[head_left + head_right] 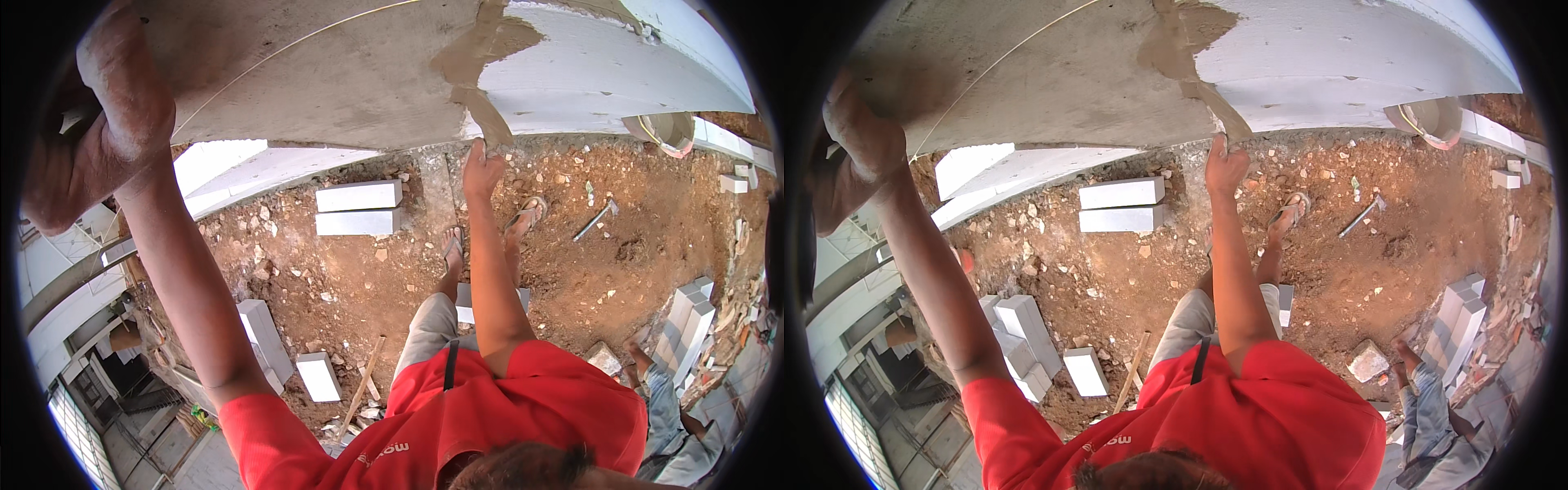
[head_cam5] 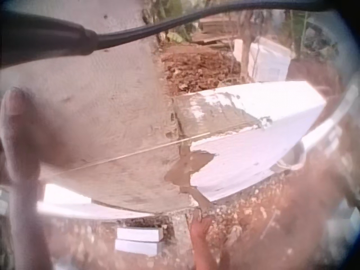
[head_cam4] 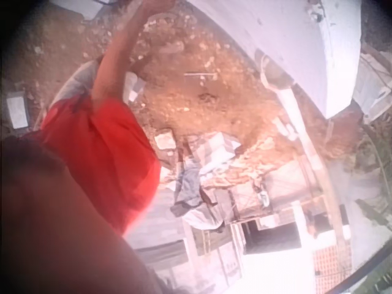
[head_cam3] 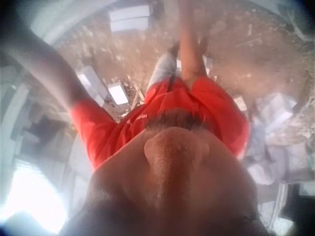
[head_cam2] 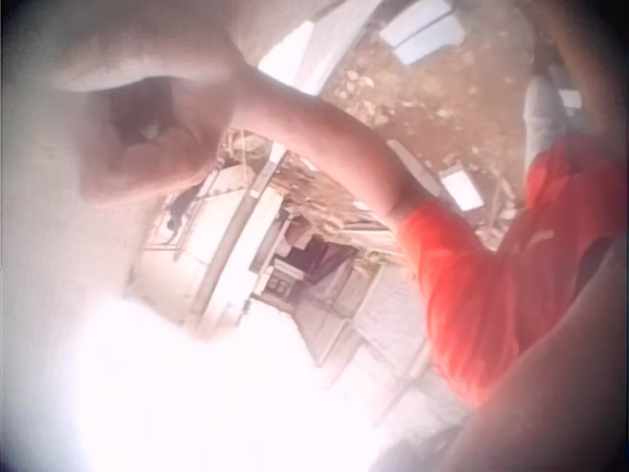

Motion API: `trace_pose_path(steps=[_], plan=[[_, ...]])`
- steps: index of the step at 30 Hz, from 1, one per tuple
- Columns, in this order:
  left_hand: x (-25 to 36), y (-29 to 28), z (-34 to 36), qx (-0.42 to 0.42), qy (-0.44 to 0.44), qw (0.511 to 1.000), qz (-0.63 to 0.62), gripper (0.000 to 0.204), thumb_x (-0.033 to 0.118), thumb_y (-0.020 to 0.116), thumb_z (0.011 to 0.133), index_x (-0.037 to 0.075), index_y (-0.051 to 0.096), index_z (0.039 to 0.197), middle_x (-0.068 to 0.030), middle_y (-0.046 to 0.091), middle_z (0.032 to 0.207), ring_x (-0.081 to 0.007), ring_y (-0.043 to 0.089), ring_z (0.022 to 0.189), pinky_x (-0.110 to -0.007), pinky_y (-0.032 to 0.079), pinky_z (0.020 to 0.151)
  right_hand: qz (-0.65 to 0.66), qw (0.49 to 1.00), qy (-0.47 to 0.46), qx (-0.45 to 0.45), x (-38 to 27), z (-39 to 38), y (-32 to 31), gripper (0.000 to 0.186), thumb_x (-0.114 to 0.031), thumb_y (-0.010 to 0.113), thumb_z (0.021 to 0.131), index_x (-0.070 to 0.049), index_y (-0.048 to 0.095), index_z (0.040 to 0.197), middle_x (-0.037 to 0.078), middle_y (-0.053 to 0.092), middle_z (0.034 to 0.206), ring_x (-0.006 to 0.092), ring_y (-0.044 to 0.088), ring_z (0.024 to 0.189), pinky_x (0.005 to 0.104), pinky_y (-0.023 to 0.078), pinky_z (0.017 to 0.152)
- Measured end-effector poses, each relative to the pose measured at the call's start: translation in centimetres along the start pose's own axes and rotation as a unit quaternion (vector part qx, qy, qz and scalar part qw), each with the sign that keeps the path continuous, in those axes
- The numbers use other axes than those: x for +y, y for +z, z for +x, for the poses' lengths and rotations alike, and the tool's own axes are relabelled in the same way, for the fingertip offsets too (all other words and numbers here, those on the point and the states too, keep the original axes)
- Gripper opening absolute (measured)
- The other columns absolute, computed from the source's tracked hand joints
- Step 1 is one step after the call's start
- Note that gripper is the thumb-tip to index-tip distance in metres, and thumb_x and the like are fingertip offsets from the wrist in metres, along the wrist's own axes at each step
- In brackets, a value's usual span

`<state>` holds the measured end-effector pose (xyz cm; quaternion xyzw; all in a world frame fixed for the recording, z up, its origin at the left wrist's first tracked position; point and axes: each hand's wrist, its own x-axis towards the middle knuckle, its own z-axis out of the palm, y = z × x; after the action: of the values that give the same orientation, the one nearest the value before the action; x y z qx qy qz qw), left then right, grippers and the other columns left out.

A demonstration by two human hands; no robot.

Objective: The person lays white blocks along a low wall, applies mortar with a trowel, and taps blocks into place with a hammer. The person also carries a bucket of mortar and positions blocks for alignment.

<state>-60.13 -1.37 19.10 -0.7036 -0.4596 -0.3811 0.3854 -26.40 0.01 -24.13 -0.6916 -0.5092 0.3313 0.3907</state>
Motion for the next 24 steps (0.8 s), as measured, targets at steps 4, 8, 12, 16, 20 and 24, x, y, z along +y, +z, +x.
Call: trace_pose_path(steps=[4,8,12,16,20,24], plan=[[-0.2,0.8,-1.0,-0.001,-0.025,1.000,-0.014,0.019,0.016,0.067,0.096,-0.001,0.071,0.090,-0.0101,0.073,0.088,-0.0142,0.067,0.076,-0.025,0.052,0.071,0.043,0.998,0.010,0.037,-0.7,-1.7,1.0,0.051,-0.033,0.068,0.097,0.015,0.068,0.077,0.025,0.064,0.062,0.0394,0.063,0.057,0.0520,0.045,0.061],[0.3,1.8,-0.4,0.003,-0.037,0.998,-0.041,0.023,0.017,0.062,0.099,-0.001,0.070,0.089,-0.0103,0.073,0.086,-0.0143,0.067,0.074,-0.024,0.052,0.070,0.036,0.993,0.036,0.110,3.4,-3.0,2.9,0.044,-0.026,0.065,0.099,0.013,0.068,0.079,0.021,0.066,0.064,0.0306,0.062,0.056,0.0501,0.046,0.061],[0.6,1.7,-0.2,-0.005,-0.055,0.997,-0.056,0.027,0.018,0.058,0.101,-0.001,0.069,0.087,-0.0104,0.073,0.084,-0.0144,0.067,0.072,-0.024,0.052,0.069,0.139,0.986,0.029,0.090,5.3,-3.0,2.7,0.032,-0.019,0.066,0.097,0.011,0.069,0.087,0.016,0.067,0.070,0.0214,0.061,0.063,0.0446,0.047,0.063],[0.6,1.9,-0.7,-0.029,-0.102,0.991,-0.078,0.031,0.019,0.054,0.104,-0.001,0.069,0.086,-0.0106,0.073,0.082,-0.0145,0.066,0.070,-0.023,0.052,0.068,0.169,0.981,-0.019,-0.097,3.3,-0.5,2.4,0.028,-0.017,0.070,0.092,0.009,0.074,0.101,0.019,0.076,0.087,0.0235,0.070,0.077,0.0419,0.052,0.072],[0.5,1.3,-0.5,-0.094,-0.166,0.977,-0.098,0.036,0.021,0.050,0.106,-0.001,0.067,0.084,-0.0106,0.072,0.079,-0.0148,0.065,0.067,-0.023,0.051,0.065,0.080,0.977,0.052,-0.189,3.3,5.3,1.5,0.031,-0.019,0.073,0.089,0.009,0.074,0.101,0.019,0.076,0.087,0.0235,0.070,0.078,0.0414,0.052,0.074],[1.2,1.9,0.2,-0.055,-0.078,0.987,-0.132,0.029,0.018,0.065,0.100,-0.003,0.064,0.080,-0.0110,0.070,0.071,-0.0138,0.062,0.057,-0.022,0.050,0.056,0.017,0.992,0.105,-0.074,7.1,4.9,-0.6,0.036,-0.024,0.074,0.090,0.010,0.074,0.098,0.023,0.074,0.081,0.0299,0.071,0.076,0.0457,0.052,0.073]])
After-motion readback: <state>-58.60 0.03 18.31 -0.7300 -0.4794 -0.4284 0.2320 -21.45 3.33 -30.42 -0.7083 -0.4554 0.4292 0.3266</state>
